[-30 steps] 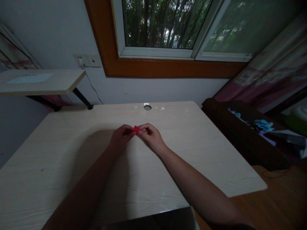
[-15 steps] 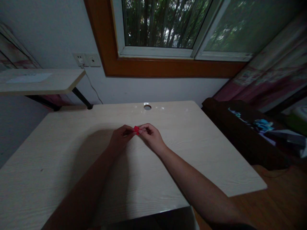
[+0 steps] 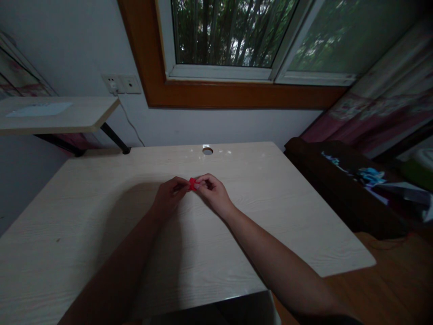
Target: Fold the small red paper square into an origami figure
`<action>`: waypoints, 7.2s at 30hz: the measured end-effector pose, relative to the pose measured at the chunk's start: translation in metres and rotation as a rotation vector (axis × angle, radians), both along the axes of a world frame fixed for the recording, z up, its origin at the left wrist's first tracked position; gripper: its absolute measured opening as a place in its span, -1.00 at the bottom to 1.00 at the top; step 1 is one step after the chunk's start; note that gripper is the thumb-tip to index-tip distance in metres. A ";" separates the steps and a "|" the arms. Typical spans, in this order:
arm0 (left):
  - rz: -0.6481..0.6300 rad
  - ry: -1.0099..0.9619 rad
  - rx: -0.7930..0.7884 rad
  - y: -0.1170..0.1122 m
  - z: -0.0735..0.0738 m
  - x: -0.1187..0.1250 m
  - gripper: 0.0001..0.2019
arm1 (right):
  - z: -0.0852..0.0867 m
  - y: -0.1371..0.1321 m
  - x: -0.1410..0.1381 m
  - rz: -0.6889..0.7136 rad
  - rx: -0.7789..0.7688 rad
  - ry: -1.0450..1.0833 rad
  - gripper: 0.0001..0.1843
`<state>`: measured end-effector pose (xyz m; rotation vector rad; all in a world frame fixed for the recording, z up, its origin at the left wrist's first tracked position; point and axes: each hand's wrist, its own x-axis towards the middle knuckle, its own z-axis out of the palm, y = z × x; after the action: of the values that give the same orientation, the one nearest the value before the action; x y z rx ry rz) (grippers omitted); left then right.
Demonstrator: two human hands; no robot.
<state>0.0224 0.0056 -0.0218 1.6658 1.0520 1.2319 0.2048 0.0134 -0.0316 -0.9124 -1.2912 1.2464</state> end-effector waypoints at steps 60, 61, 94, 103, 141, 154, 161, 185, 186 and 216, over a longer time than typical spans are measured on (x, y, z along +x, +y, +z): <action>-0.085 -0.140 -0.033 0.008 -0.013 0.005 -0.69 | 0.001 0.001 0.001 -0.031 -0.023 0.061 -0.74; -0.072 -0.138 -0.039 0.008 -0.013 0.005 -0.68 | 0.001 0.001 0.001 -0.036 -0.028 0.068 -0.73; -0.087 -0.126 -0.076 0.007 -0.013 0.005 -0.69 | -0.003 0.002 0.002 -0.017 -0.021 0.029 -0.81; -0.078 -0.119 -0.079 0.008 -0.013 0.005 -0.69 | -0.001 0.002 0.001 0.033 -0.012 0.000 -0.74; -0.148 -0.120 -0.137 0.007 -0.012 0.004 -0.69 | 0.004 0.001 0.002 -0.003 -0.031 0.030 -0.73; -0.151 -0.164 -0.190 0.009 -0.016 0.003 -0.66 | 0.000 0.003 0.002 0.027 -0.034 0.012 -0.70; -0.150 -0.159 -0.161 0.005 -0.011 0.003 -0.69 | -0.002 0.003 0.002 0.022 -0.020 -0.005 -0.70; -0.129 -0.120 -0.129 0.008 -0.012 0.005 -0.67 | 0.000 0.002 0.002 0.023 -0.038 -0.010 -0.70; -0.136 -0.128 -0.134 0.008 -0.012 0.005 -0.67 | 0.000 0.001 0.002 0.018 -0.034 -0.009 -0.70; -0.093 -0.064 -0.190 0.007 -0.009 0.005 -0.56 | -0.007 0.004 0.001 0.034 -0.008 0.068 -0.65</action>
<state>0.0276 0.0127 -0.0304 1.5032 1.0090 1.0832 0.2056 0.0169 -0.0389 -0.8494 -1.2540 1.2992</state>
